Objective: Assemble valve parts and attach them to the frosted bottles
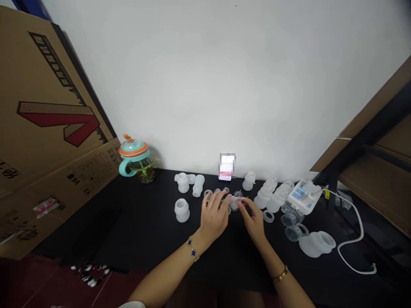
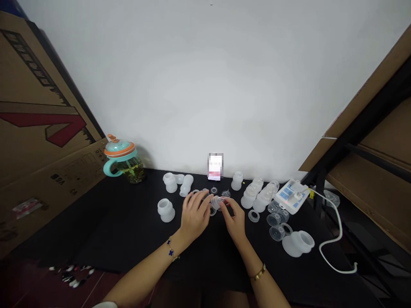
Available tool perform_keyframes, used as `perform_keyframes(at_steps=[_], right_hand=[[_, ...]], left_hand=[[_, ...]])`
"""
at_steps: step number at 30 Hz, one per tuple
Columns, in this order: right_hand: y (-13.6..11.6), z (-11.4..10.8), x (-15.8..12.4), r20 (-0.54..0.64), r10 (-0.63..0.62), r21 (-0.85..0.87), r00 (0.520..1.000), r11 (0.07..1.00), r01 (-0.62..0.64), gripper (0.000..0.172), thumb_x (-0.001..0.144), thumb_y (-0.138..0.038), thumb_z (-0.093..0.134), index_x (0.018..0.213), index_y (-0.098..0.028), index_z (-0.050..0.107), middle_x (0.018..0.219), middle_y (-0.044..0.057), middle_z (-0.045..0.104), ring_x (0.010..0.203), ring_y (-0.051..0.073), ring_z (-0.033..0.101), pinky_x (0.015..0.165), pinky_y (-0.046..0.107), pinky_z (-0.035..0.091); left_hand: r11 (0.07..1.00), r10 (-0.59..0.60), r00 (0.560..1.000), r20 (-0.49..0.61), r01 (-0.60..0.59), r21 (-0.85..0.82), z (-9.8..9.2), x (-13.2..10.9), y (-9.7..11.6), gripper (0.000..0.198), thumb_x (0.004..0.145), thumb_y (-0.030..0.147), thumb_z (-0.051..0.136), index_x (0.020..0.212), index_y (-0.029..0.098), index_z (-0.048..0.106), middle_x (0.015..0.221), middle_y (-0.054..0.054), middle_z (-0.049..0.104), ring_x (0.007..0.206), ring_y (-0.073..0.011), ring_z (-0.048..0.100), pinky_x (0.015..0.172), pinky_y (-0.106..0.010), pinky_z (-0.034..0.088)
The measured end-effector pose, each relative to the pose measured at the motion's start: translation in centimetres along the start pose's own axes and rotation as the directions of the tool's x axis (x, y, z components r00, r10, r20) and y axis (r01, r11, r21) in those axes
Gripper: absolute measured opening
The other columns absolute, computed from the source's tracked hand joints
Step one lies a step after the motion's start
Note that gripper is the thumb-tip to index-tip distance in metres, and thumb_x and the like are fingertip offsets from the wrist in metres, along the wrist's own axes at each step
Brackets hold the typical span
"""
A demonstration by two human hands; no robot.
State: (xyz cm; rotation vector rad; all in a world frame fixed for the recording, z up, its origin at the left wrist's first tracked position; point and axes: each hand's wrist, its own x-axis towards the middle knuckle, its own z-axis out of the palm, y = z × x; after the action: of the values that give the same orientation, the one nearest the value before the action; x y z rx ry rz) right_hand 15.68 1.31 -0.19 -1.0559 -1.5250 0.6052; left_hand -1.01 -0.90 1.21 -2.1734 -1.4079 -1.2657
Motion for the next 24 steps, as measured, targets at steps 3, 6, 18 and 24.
perform_keyframes(at_steps=[3, 6, 18, 24], right_hand=[[-0.2, -0.1, 0.1, -0.040, 0.004, -0.014, 0.999, 1.000, -0.004, 0.021, 0.092, -0.040, 0.063, 0.099, -0.022, 0.071, 0.101, 0.007, 0.074, 0.088, 0.024, 0.065, 0.081, 0.037, 0.052], [-0.4, -0.1, 0.1, -0.055, 0.010, -0.021, 0.998, 1.000, -0.011, 0.021, 0.092, -0.040, 0.062, 0.098, -0.021, 0.071, 0.101, 0.008, 0.074, 0.086, 0.023, 0.066, 0.080, 0.036, 0.052], [-0.6, 0.0, -0.1, -0.043, 0.001, -0.030, 0.999, 1.000, -0.002, 0.023, 0.092, -0.041, 0.062, 0.101, -0.022, 0.071, 0.099, 0.008, 0.074, 0.084, 0.023, 0.065, 0.076, 0.036, 0.053], [-0.6, 0.1, -0.2, -0.030, 0.038, 0.012, 0.999, 0.999, -0.038, 0.023, 0.092, -0.041, 0.063, 0.101, -0.023, 0.072, 0.105, 0.008, 0.074, 0.089, 0.025, 0.066, 0.078, 0.038, 0.053]], left_hand=[[0.960, -0.163, 0.987, 0.018, 0.154, 0.234, -1.6, 0.5, 0.6, 0.041, 0.094, 0.023, 0.057, 0.135, 0.019, 0.058, 0.145, -0.018, 0.055, 0.127, -0.0357, 0.055, 0.109, -0.061, 0.033], [0.887, -0.304, 0.952, 0.033, 0.271, 0.374, -2.7, 1.0, 0.4, 0.045, 0.095, 0.033, 0.058, 0.137, 0.017, 0.057, 0.151, -0.021, 0.048, 0.128, -0.0397, 0.052, 0.106, -0.065, 0.032], [0.721, -0.506, 0.856, 0.101, 0.357, 0.594, -3.1, 1.4, -2.6, 0.046, 0.092, 0.011, 0.051, 0.137, 0.016, 0.058, 0.153, -0.021, 0.044, 0.115, -0.0343, 0.060, 0.087, -0.049, 0.053], [0.817, -0.373, 0.925, 0.064, 0.295, 0.496, -2.6, 0.7, -3.7, 0.048, 0.086, -0.003, 0.043, 0.126, 0.015, 0.063, 0.148, -0.023, 0.050, 0.111, -0.0342, 0.064, 0.079, -0.045, 0.060]])
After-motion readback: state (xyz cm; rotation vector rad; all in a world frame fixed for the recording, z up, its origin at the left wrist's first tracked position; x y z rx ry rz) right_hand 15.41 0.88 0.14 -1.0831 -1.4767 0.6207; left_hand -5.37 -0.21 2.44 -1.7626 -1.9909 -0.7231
